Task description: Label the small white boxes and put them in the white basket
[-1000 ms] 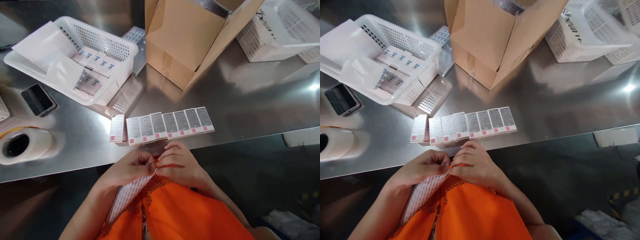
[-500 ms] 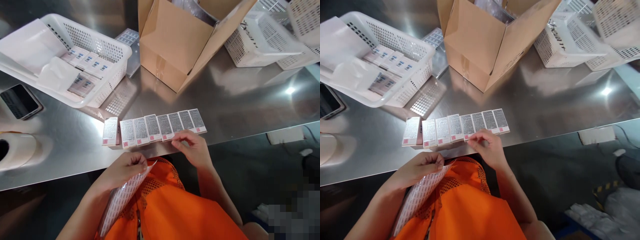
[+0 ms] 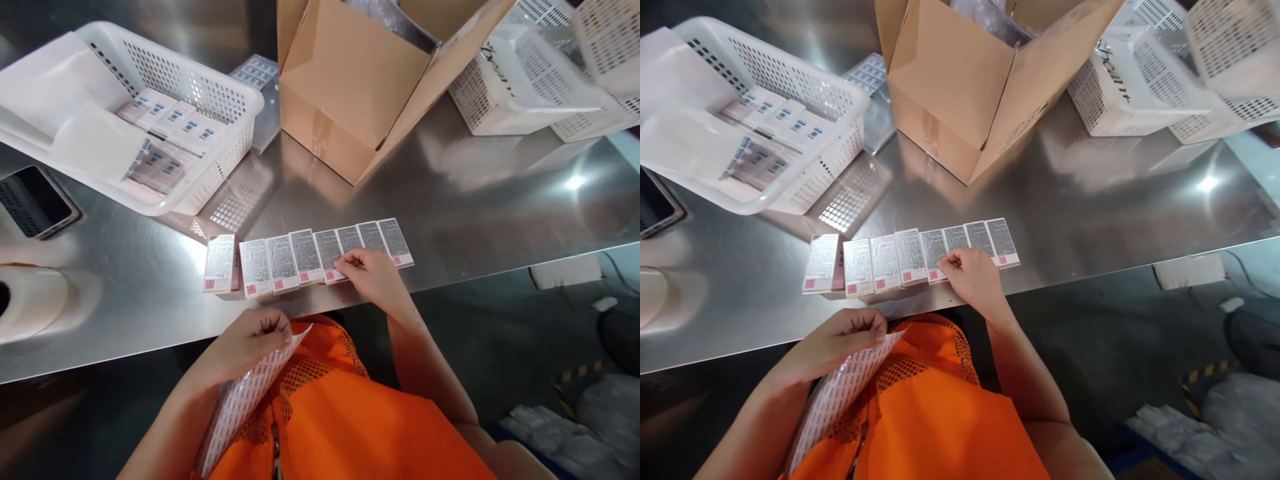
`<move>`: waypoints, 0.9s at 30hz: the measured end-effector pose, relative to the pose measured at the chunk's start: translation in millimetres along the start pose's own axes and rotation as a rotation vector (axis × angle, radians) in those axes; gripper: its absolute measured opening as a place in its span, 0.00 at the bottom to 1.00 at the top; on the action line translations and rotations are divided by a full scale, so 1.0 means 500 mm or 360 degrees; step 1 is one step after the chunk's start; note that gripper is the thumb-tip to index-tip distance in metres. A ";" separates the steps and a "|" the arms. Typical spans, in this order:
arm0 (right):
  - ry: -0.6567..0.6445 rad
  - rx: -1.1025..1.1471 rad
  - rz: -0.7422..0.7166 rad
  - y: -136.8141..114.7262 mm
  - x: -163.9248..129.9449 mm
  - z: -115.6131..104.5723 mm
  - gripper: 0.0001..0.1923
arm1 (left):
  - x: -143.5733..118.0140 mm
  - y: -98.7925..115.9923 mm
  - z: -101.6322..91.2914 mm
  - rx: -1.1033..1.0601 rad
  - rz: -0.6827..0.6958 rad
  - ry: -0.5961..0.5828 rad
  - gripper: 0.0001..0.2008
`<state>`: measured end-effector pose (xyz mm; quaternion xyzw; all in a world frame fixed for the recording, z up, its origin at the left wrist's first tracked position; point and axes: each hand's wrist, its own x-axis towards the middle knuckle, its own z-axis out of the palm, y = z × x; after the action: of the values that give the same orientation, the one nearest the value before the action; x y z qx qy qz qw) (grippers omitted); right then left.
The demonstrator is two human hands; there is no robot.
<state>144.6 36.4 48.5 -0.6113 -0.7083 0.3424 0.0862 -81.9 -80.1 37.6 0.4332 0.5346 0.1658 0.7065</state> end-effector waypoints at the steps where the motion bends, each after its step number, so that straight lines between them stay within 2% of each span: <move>1: 0.0002 -0.0018 0.0001 -0.001 0.000 0.001 0.14 | 0.001 -0.001 0.000 0.0000 -0.0014 -0.0002 0.13; 18: -0.0031 -0.0084 -0.0018 0.004 0.006 -0.001 0.12 | 0.005 -0.012 0.000 -0.0034 -0.0018 -0.0027 0.13; 23: 0.0003 -0.0145 -0.0026 0.003 0.005 0.000 0.12 | 0.005 -0.004 0.005 -0.0075 -0.0025 -0.0031 0.14; 27: 0.0065 -0.0177 -0.0002 -0.002 0.004 0.008 0.09 | 0.005 -0.003 0.007 -0.0062 -0.0016 -0.0017 0.14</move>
<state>141.3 36.4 45.4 -0.6217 -0.7246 0.2899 0.0666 -78.4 -80.6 35.0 0.4175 0.5296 0.1704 0.7184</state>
